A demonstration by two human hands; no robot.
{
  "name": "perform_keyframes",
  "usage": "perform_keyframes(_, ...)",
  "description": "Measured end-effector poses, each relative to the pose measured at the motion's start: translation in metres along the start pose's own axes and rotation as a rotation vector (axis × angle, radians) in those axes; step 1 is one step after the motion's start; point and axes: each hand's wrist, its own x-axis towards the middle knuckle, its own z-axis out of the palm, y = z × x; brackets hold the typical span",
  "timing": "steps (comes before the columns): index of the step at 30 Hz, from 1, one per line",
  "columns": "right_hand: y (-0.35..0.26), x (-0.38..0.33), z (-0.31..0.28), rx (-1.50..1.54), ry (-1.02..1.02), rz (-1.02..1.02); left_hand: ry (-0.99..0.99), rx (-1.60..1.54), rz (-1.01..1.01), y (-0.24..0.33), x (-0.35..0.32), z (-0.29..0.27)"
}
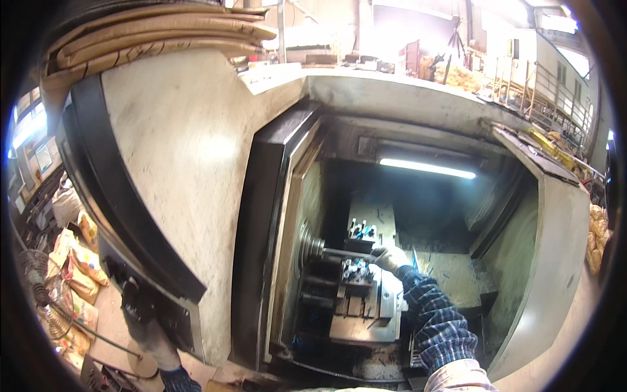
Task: The person operates a CNC lathe in a workshop, repeatedly loading metal rods into the chuck, closing the door, and starting the machine. They remove finished rods and place them into a nearby bin. The cycle repeats throughout the clip.
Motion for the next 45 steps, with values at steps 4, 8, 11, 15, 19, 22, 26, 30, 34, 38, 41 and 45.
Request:
perform_keyframes(4,0.012,0.022,0.014,-0.016,0.033,-0.084,-0.049,-0.054,-0.084,-0.006,-0.005,0.0)
perform_keyframes(8,-0.019,0.039,0.031,0.05,-0.081,-0.067,0.04,-0.188,-0.074,-0.012,-0.006,-0.002)
perform_keyframes(11,-0.033,0.032,0.021,-0.003,-0.168,-0.034,0.098,0.007,0.043,0.018,-0.003,0.027)
perform_keyframes(15,-0.018,0.035,0.001,-0.386,-0.216,0.139,0.13,-0.246,-0.63,0.036,0.002,0.021)
perform_keyframes(19,-0.01,0.039,0.004,-0.233,-0.089,0.021,0.049,-0.256,-0.157,0.008,-0.022,0.0)
perform_keyframes(22,-0.032,0.056,0.015,-0.106,-0.153,0.001,0.11,-0.434,-0.26,-0.003,-0.021,-0.008)
perform_keyframes(26,-0.082,0.047,0.007,-0.277,-0.225,0.122,0.065,0.102,-0.121,0.032,-0.016,0.024)
perform_keyframes(30,-0.098,0.032,-0.001,-0.287,-0.243,0.082,0.056,0.042,-0.045,0.023,-0.017,0.01)
perform_keyframes(34,-0.061,0.047,0.013,-0.065,-0.212,0.105,-0.018,-0.054,0.172,-0.004,-0.011,0.008)
perform_keyframes(38,-0.107,0.032,0.002,-0.144,-0.21,0.066,-0.301,-0.117,0.963,-0.052,0.026,-0.027)
perform_keyframes(41,-0.093,0.034,0.007,-0.161,-0.19,0.142,-0.189,-0.139,0.499,-0.018,0.019,-0.006)
perform_keyframes(45,-0.069,0.036,0.013,-0.132,-0.186,0.204,-0.042,-0.317,-0.494,0.055,-0.006,0.029)
